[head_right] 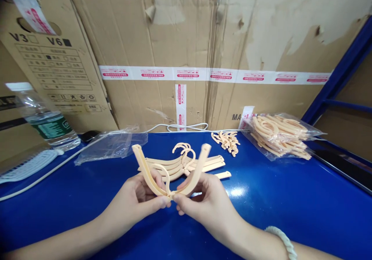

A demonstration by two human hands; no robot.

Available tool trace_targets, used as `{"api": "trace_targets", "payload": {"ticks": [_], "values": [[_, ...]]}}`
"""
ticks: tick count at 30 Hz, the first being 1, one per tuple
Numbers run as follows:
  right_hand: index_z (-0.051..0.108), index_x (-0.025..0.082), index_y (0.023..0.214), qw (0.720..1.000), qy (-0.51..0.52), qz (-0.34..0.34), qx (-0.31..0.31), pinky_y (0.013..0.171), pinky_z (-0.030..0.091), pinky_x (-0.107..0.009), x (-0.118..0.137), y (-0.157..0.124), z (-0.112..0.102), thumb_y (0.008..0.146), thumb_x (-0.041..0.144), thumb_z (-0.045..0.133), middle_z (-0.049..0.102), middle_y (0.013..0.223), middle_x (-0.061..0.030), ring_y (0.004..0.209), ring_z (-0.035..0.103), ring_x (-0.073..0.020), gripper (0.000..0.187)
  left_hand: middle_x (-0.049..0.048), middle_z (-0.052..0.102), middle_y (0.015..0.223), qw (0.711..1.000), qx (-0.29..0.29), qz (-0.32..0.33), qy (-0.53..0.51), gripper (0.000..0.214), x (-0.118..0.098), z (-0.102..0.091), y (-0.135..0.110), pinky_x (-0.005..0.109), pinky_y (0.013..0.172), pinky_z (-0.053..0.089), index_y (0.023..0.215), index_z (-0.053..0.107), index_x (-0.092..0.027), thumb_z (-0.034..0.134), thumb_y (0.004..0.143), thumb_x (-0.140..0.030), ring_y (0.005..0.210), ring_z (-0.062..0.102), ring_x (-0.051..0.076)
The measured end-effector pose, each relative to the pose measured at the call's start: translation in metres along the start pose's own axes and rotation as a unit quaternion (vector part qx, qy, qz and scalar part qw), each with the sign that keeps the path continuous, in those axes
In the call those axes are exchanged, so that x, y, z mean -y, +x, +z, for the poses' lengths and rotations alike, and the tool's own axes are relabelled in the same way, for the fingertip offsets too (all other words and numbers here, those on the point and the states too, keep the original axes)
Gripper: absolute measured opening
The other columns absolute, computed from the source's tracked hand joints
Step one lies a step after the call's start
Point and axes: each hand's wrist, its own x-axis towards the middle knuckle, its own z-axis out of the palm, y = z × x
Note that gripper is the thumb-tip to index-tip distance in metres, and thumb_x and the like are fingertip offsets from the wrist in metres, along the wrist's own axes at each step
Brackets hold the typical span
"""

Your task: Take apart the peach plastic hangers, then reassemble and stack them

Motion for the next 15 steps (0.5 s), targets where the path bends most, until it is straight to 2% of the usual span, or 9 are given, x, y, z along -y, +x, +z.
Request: {"api": "trace_targets", "payload": {"ticks": [2,5,10,12,15], "values": [[0.058,0.017,0.07,0.999,0.001,0.009,0.035,0.052,0.055,-0.021,0.005,0.002,-0.007,0.059,0.03,0.088,0.066,0.061,0.0017,0.052,0.063,-0.0107,0.034,-0.0012,0.071,0.07,1.0,-0.001,0.001,-0.002,0.036,-0.001,-0.002,0.0,0.026,0.063,0.054,0.08,0.052,-0.019,0.081,0.06,-0.015,0.064,0.069,0.016],[0.063,0.016,0.076,0.994,-0.017,0.0,0.105,0.047,0.053,-0.019,0.02,0.008,-0.028,0.063,0.028,0.085,0.064,0.064,0.003,0.05,0.061,-0.009,0.029,-0.0011,0.069,0.068,1.0,-0.008,0.004,-0.005,0.034,-0.007,-0.008,0.0,0.027,0.06,0.053,0.079,0.054,-0.018,0.082,0.062,-0.018,0.061,0.067,0.017],[0.065,0.017,0.078,0.981,-0.139,-0.06,0.119,0.047,0.049,-0.021,0.038,0.021,-0.067,0.072,0.03,0.079,0.067,0.063,0.0,0.053,0.062,-0.0113,0.019,0.0003,0.067,0.073,0.996,-0.077,0.01,-0.035,0.027,-0.016,-0.024,0.004,0.025,0.063,0.051,0.083,0.059,-0.016,0.08,0.068,-0.025,0.064,0.063,0.014],[0.067,0.018,0.079,0.961,-0.233,-0.091,0.119,0.051,0.048,-0.022,0.037,0.025,-0.075,0.074,0.031,0.078,0.069,0.067,-0.0016,0.057,0.063,-0.0125,0.018,0.0,0.066,0.072,0.994,-0.099,0.001,-0.052,0.024,-0.017,-0.031,0.007,0.024,0.064,0.05,0.083,0.061,-0.015,0.079,0.07,-0.026,0.065,0.062,0.013],[0.069,0.018,0.079,0.901,-0.381,-0.162,0.13,0.058,0.048,-0.025,0.036,0.027,-0.078,0.079,0.033,0.073,0.07,0.075,-0.0037,0.066,0.063,-0.0142,0.016,-0.0017,0.063,0.068,0.989,-0.127,-0.002,-0.07,0.023,-0.017,-0.039,0.013,0.022,0.063,0.049,0.079,0.062,-0.015,0.079,0.07,-0.025,0.062,0.059,0.011]]}}
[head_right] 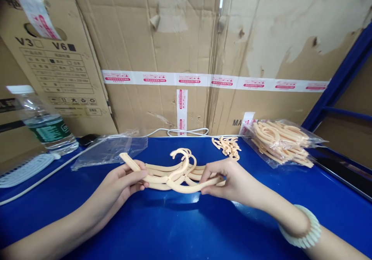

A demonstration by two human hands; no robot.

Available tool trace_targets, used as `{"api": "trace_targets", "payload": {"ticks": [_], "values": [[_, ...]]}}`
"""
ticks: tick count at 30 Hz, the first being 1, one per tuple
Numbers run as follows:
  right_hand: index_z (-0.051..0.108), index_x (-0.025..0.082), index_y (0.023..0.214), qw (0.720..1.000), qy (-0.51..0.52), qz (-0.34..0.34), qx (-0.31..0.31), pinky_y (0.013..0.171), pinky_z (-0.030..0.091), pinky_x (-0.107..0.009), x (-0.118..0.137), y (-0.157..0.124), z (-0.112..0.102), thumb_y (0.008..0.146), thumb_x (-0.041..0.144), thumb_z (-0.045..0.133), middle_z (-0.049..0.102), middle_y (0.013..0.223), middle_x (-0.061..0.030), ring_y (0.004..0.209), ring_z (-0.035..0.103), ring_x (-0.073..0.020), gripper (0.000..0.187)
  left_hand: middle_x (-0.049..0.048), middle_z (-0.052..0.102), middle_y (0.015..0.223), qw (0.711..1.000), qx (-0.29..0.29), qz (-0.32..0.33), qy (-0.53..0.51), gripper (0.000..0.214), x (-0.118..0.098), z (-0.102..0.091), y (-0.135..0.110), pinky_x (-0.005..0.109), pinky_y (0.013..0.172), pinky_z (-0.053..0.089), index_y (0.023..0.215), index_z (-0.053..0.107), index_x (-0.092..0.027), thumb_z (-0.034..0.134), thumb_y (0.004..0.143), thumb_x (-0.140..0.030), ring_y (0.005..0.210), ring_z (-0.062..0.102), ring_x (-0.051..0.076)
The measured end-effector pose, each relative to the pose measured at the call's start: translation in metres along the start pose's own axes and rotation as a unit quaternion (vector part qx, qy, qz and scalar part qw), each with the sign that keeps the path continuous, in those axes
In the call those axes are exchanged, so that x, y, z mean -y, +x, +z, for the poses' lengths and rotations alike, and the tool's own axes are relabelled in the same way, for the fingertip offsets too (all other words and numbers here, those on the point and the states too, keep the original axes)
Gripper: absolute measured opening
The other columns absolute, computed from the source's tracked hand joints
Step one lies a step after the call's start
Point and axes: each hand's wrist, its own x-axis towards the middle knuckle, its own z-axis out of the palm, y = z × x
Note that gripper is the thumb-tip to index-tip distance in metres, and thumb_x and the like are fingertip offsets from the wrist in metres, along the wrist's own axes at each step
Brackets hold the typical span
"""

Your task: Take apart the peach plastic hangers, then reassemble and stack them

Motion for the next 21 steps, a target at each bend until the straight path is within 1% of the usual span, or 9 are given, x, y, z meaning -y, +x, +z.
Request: {"api": "trace_targets", "payload": {"ticks": [2,4,7,10,12,15,17,19,21], "values": [[0.069,0.019,0.079,0.998,-0.061,-0.027,0.018,0.061,0.048,-0.026,0.0,0.0,-0.003,0.08,0.033,0.071,0.068,0.082,-0.0048,0.07,0.062,-0.015,0.015,-0.0023,0.062,0.068,1.0,0.007,-0.003,-0.008,0.023,-0.002,-0.003,0.005,0.021,0.063,0.048,0.078,0.061,-0.016,0.08,0.07,-0.025,0.061,0.058,0.01],[0.069,0.02,0.077,0.995,-0.093,-0.027,0.037,0.063,0.048,-0.026,0.001,-0.001,-0.008,0.078,0.029,0.073,0.066,0.084,-0.0043,0.073,0.062,-0.0152,0.01,-0.0022,0.062,0.067,0.999,0.048,-0.006,0.008,0.022,-0.007,-0.007,0.009,0.021,0.062,0.047,0.076,0.061,-0.016,0.08,0.07,-0.026,0.061,0.058,0.01],[0.07,0.02,0.074,0.99,-0.118,-0.007,0.075,0.065,0.048,-0.027,0.002,-0.003,-0.015,0.075,0.024,0.075,0.066,0.077,-0.0023,0.071,0.061,-0.0151,0.006,0.0001,0.064,0.065,0.98,0.142,0.021,0.14,0.019,-0.016,-0.015,0.015,0.022,0.059,0.046,0.073,0.063,-0.016,0.078,0.071,-0.028,0.062,0.06,0.013],[0.07,0.019,0.074,0.986,-0.13,0.006,0.102,0.064,0.047,-0.027,0.002,-0.004,-0.016,0.076,0.019,0.071,0.067,0.075,-0.0027,0.07,0.061,-0.0152,0.002,0.0012,0.067,0.069,0.913,0.188,0.124,0.341,0.014,-0.024,-0.023,0.019,0.023,0.058,0.044,0.071,0.067,-0.017,0.077,0.072,-0.028,0.062,0.06,0.015],[0.07,0.019,0.075,0.985,-0.139,0.003,0.104,0.063,0.047,-0.026,0.002,-0.004,-0.013,0.076,0.015,0.068,0.068,0.075,-0.0028,0.07,0.06,-0.0154,0.005,0.0015,0.068,0.071,0.86,0.214,0.201,0.416,0.013,-0.026,-0.026,0.02,0.024,0.059,0.045,0.068,0.068,-0.019,0.076,0.074,-0.027,0.064,0.062,0.016],[0.07,0.018,0.074,0.983,-0.156,0.008,0.101,0.061,0.045,-0.025,0.002,-0.006,-0.011,0.072,0.008,0.065,0.068,0.075,-0.0022,0.067,0.059,-0.0143,0.011,0.002,0.069,0.069,0.792,0.256,0.287,0.474,0.013,-0.024,-0.026,0.019,0.025,0.062,0.045,0.068,0.067,-0.02,0.073,0.078,-0.025,0.066,0.061,0.017],[0.068,0.018,0.073,0.98,-0.17,0.021,0.1,0.06,0.044,-0.024,0.003,-0.007,-0.012,0.069,0.005,0.064,0.067,0.076,-0.0021,0.066,0.058,-0.0137,0.014,0.0025,0.069,0.069,0.753,0.276,0.321,0.504,0.013,-0.023,-0.025,0.018,0.026,0.065,0.045,0.069,0.066,-0.02,0.07,0.081,-0.023,0.068,0.06,0.017],[0.067,0.017,0.074,0.978,-0.182,0.027,0.1,0.06,0.043,-0.024,0.003,-0.008,-0.013,0.069,0.005,0.063,0.066,0.077,-0.0022,0.066,0.058,-0.0138,0.013,0.0027,0.068,0.07,0.723,0.294,0.333,0.529,0.013,-0.022,-0.024,0.018,0.027,0.068,0.045,0.071,0.065,-0.02,0.067,0.084,-0.021,0.071,0.059,0.018],[0.067,0.018,0.075,0.975,-0.195,0.028,0.101,0.06,0.043,-0.025,0.003,-0.008,-0.014,0.07,0.006,0.063,0.066,0.078,-0.0026,0.067,0.057,-0.0141,0.013,0.0024,0.067,0.071,0.704,0.297,0.342,0.547,0.012,-0.023,-0.024,0.017,0.026,0.066,0.043,0.073,0.063,-0.021,0.064,0.084,-0.018,0.071,0.058,0.018]]}}
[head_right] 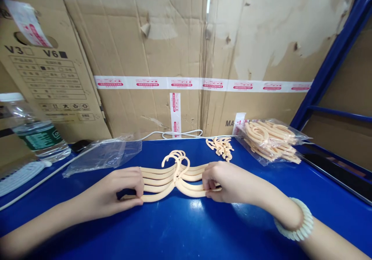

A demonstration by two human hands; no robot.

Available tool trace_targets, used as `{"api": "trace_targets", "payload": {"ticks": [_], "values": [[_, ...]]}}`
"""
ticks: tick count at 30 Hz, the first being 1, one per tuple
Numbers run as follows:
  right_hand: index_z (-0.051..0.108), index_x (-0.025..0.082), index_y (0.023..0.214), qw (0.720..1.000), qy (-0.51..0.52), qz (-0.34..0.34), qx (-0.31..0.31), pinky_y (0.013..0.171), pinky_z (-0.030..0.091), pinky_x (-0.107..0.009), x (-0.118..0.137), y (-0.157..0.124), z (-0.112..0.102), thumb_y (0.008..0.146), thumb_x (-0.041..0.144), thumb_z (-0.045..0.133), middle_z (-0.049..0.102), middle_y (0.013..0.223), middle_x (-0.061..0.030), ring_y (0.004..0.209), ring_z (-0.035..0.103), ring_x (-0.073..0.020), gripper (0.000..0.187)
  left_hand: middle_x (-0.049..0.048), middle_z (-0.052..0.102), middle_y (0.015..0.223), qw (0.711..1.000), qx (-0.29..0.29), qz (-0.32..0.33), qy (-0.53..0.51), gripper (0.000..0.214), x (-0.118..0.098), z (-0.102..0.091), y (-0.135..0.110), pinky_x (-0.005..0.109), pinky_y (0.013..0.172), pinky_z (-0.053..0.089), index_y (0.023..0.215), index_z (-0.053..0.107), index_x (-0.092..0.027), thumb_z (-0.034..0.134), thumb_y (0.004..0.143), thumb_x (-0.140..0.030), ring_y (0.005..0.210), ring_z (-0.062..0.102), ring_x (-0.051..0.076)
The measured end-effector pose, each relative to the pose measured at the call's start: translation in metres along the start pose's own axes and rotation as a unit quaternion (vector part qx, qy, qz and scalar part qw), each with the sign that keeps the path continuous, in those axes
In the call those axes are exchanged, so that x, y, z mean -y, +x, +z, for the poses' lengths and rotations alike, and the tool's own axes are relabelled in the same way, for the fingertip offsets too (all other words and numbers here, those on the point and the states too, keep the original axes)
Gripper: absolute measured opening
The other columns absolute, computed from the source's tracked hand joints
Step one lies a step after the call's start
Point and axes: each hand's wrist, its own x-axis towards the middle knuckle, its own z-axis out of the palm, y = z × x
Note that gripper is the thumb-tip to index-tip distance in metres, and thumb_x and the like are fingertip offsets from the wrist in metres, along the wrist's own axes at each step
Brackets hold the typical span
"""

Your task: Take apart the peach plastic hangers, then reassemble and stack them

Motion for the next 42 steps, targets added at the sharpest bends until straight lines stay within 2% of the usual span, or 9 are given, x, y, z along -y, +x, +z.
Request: {"api": "trace_targets", "payload": {"ticks": [11,16,18,20,23,33,37,39,42], "values": [[0.06,0.017,0.078,0.986,-0.154,0.003,-0.059,0.067,0.046,-0.03,0.001,-0.001,-0.004,0.078,0.004,0.053,0.062,0.083,-0.0065,0.078,0.058,-0.0192,0.015,0.0027,0.062,0.074,0.982,-0.027,0.029,0.184,0.02,0.001,0.005,-0.002,0.028,0.065,0.041,0.076,0.056,-0.02,0.046,0.091,-0.013,0.07,0.054,0.018],[0.06,0.009,0.116,0.977,-0.186,0.048,-0.089,0.089,0.051,-0.045,0.022,-0.001,0.017,0.087,0.009,0.046,0.063,0.116,-0.0186,0.106,0.06,-0.0284,0.032,0.0077,0.068,0.098,0.976,-0.063,0.027,0.208,0.018,-0.016,0.023,-0.003,0.037,0.083,0.049,0.092,0.062,-0.018,0.044,0.094,-0.014,0.092,0.061,0.023],[0.043,0.002,0.14,0.979,-0.176,0.07,-0.081,0.104,0.042,-0.054,0.032,-0.001,0.032,0.093,0.024,0.046,0.047,0.141,-0.0249,0.13,0.045,-0.0359,0.052,0.0094,0.063,0.126,0.975,-0.06,0.001,0.212,0.026,-0.026,0.033,-0.007,0.044,0.1,0.045,0.118,0.058,-0.02,0.05,0.094,-0.023,0.117,0.056,0.027],[0.025,0.0,0.15,0.983,-0.154,0.091,-0.04,0.111,0.032,-0.059,0.041,-0.002,0.045,0.096,0.041,0.041,0.025,0.155,-0.0253,0.143,0.024,-0.039,0.07,0.0083,0.047,0.147,0.974,-0.048,-0.041,0.216,0.053,-0.034,0.042,-0.011,0.048,0.11,0.037,0.143,0.039,-0.023,0.053,0.094,-0.037,0.133,0.044,0.029],[0.011,0.001,0.153,0.986,-0.12,0.112,0.006,0.115,0.021,-0.061,0.049,-0.003,0.055,0.098,0.053,0.03,0.007,0.158,-0.0211,0.146,0.007,-0.0361,0.078,0.0041,0.036,0.155,0.971,-0.042,-0.098,0.214,0.068,-0.039,0.053,-0.017,0.052,0.113,0.032,0.153,0.019,-0.029,0.047,0.095,-0.052,0.14,0.036,0.029],[0.021,0.004,0.152,0.982,-0.134,0.113,-0.071,0.118,0.017,-0.055,0.011,0.032,0.06,0.099,0.046,0.029,0.014,0.158,-0.0175,0.146,0.011,-0.0314,0.068,0.0046,0.022,0.158,0.981,0.06,-0.08,0.164,0.063,0.006,0.034,0.006,0.06,0.117,0.018,0.153,0.013,-0.03,0.037,0.099,-0.051,0.145,0.024,0.029],[0.027,0.001,0.149,0.973,-0.159,0.124,-0.111,0.117,0.022,-0.053,0.002,0.046,0.061,0.099,0.035,0.03,0.024,0.156,-0.0198,0.145,0.019,-0.0315,0.061,0.0103,0.034,0.155,0.979,-0.023,-0.051,0.196,0.061,0.001,0.031,0.016,0.063,0.114,0.022,0.152,0.022,-0.022,0.045,0.098,-0.037,0.142,0.031,0.032],[0.031,0.001,0.148,0.97,-0.16,0.117,-0.144,0.116,0.024,-0.055,0.003,0.046,0.061,0.098,0.035,0.032,0.028,0.155,-0.0206,0.145,0.022,-0.0326,0.06,0.0087,0.047,0.147,0.975,-0.112,-0.004,0.19,0.052,-0.019,0.033,0.008,0.059,0.114,0.027,0.145,0.034,-0.024,0.049,0.095,-0.022,0.137,0.041,0.029],[0.037,0.005,0.145,0.961,-0.162,0.08,-0.21,0.115,0.022,-0.059,0.007,0.042,0.058,0.097,0.035,0.037,0.036,0.152,-0.0187,0.144,0.022,-0.0343,0.057,0.0086,0.059,0.131,0.963,-0.227,0.056,0.132,0.037,-0.054,0.036,-0.024,0.045,0.103,0.046,0.13,0.05,-0.025,0.054,0.094,-0.025,0.119,0.056,0.025]]}}
